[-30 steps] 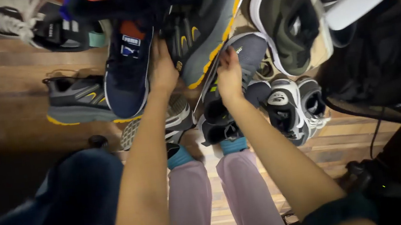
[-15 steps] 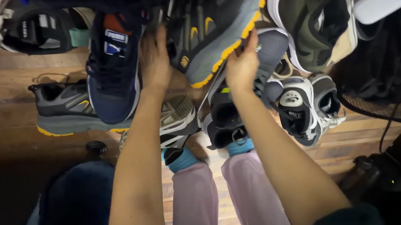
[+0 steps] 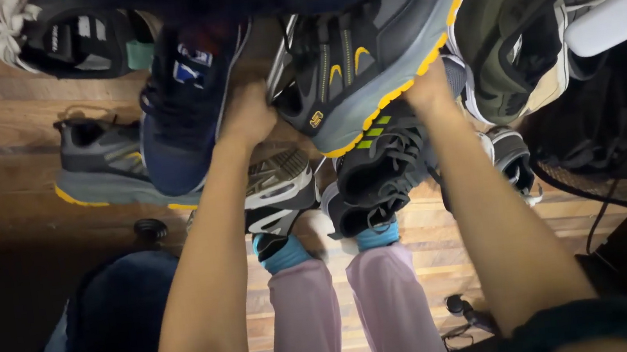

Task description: The person assembles a black shoe rack frame on a bed, inserting silver metal tubes one at a time into the frame's sockets and pressing them into place. They gather loose tubes from the bed, align each tube with a hole, and secure it, gradually building up the rack's rod tiers.

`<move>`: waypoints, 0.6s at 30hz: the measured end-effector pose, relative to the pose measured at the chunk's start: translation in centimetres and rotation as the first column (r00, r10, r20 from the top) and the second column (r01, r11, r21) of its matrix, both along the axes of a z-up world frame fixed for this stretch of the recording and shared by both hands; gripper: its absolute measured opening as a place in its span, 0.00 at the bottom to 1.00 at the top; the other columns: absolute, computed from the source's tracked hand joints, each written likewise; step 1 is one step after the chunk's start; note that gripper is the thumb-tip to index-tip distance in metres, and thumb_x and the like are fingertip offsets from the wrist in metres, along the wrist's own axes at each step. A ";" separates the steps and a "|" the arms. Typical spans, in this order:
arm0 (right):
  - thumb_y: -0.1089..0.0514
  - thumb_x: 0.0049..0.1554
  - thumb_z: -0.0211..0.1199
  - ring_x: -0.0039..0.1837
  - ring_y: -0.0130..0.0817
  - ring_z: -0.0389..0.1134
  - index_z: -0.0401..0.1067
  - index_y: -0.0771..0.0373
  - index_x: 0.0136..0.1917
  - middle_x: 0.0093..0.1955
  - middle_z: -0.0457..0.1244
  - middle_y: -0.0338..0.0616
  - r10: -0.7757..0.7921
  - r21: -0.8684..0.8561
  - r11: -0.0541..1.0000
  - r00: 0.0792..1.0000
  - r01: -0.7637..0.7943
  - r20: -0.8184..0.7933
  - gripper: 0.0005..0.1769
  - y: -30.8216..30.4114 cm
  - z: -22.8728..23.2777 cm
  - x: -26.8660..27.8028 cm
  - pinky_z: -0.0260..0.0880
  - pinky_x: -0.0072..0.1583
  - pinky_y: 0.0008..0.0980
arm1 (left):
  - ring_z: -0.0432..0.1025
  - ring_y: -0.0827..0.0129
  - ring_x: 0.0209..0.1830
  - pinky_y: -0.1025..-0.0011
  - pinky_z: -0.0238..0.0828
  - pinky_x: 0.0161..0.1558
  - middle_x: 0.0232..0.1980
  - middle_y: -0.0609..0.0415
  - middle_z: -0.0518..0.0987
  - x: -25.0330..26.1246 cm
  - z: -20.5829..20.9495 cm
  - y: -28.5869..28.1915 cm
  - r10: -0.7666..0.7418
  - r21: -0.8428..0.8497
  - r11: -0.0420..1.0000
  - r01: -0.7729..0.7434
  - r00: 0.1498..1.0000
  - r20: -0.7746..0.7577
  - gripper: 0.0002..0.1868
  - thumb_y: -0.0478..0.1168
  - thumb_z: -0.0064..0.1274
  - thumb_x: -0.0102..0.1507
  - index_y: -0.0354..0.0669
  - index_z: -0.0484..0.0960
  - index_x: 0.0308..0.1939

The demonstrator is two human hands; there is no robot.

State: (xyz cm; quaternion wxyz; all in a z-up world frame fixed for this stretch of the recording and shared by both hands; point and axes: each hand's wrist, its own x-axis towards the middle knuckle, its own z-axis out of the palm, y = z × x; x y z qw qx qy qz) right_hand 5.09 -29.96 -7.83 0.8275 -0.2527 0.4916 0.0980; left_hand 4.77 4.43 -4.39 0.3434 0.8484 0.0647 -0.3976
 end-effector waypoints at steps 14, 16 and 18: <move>0.67 0.67 0.65 0.43 0.27 0.66 0.68 0.63 0.56 0.47 0.66 0.43 0.414 -0.856 0.483 0.909 -0.185 0.037 0.08 -1.8 34.0 -6.2 0.66 0.47 0.24 | 0.75 0.38 0.38 0.45 0.69 0.38 0.36 0.36 0.81 -9.9 30.4 -0.7 0.302 0.356 0.904 -0.235 0.943 -0.144 0.15 0.51 0.50 0.67 0.45 0.81 0.47; 0.66 0.69 0.64 0.41 0.26 0.66 0.68 0.61 0.59 0.46 0.68 0.45 0.391 -0.859 0.504 0.911 -0.093 0.130 0.08 -3.0 36.6 -8.0 0.65 0.44 0.22 | 0.76 0.40 0.36 0.47 0.70 0.37 0.34 0.37 0.82 -12.0 35.1 0.3 0.380 0.485 0.836 -0.257 0.909 -0.173 0.17 0.51 0.50 0.67 0.47 0.82 0.52; 0.66 0.67 0.65 0.40 0.25 0.65 0.71 0.66 0.50 0.43 0.68 0.46 0.620 -0.729 0.595 0.770 -0.338 0.150 0.03 -4.1 36.8 -10.3 0.66 0.44 0.22 | 0.84 0.50 0.34 0.54 0.77 0.40 0.30 0.42 0.85 -14.0 39.1 1.7 0.570 0.609 0.745 -0.270 0.733 -0.371 0.16 0.47 0.47 0.67 0.46 0.81 0.54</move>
